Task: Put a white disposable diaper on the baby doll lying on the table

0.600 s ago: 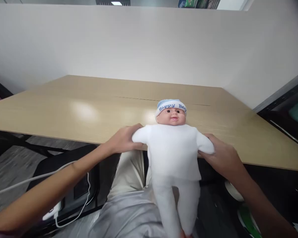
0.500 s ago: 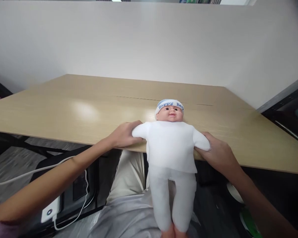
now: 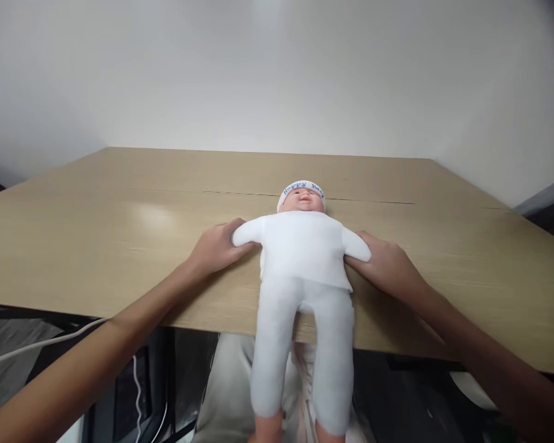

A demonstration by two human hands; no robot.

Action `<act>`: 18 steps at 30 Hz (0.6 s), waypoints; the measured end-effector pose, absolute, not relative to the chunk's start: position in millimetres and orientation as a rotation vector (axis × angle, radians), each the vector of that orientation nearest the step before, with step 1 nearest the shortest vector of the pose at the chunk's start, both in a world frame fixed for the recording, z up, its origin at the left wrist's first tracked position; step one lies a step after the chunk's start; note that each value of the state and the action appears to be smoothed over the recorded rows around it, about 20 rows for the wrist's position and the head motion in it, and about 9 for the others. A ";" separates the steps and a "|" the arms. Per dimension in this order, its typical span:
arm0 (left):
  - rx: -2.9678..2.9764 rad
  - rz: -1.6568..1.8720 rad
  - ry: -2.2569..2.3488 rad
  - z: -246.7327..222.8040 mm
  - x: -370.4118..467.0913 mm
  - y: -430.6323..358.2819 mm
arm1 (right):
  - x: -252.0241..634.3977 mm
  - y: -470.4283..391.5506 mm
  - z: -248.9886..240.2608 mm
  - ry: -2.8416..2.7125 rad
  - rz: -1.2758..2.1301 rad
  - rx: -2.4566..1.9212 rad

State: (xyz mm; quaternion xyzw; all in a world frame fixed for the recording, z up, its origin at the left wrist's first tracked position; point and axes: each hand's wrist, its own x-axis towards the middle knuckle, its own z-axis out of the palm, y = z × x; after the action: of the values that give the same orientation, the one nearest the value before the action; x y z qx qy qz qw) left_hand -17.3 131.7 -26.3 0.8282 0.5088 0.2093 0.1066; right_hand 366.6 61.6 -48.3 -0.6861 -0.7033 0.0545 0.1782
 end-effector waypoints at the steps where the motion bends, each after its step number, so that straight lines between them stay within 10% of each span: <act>1: 2.448 0.621 1.510 -28.3 -16.8 141.9 | 366.1 74.8 -48.1 -2.004 0.147 -1.926; 18: 2.660 0.817 1.484 -47.9 -31.6 256.4 | 391.8 193.8 -73.5 -2.055 0.018 -1.517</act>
State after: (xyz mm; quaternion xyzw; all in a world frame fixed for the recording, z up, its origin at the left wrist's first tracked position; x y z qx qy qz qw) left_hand -31.6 256.4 -47.9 0.8434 0.4706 0.2591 -0.0058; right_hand 391.8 193.8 -73.5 -0.5686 -0.7700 0.0066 0.2895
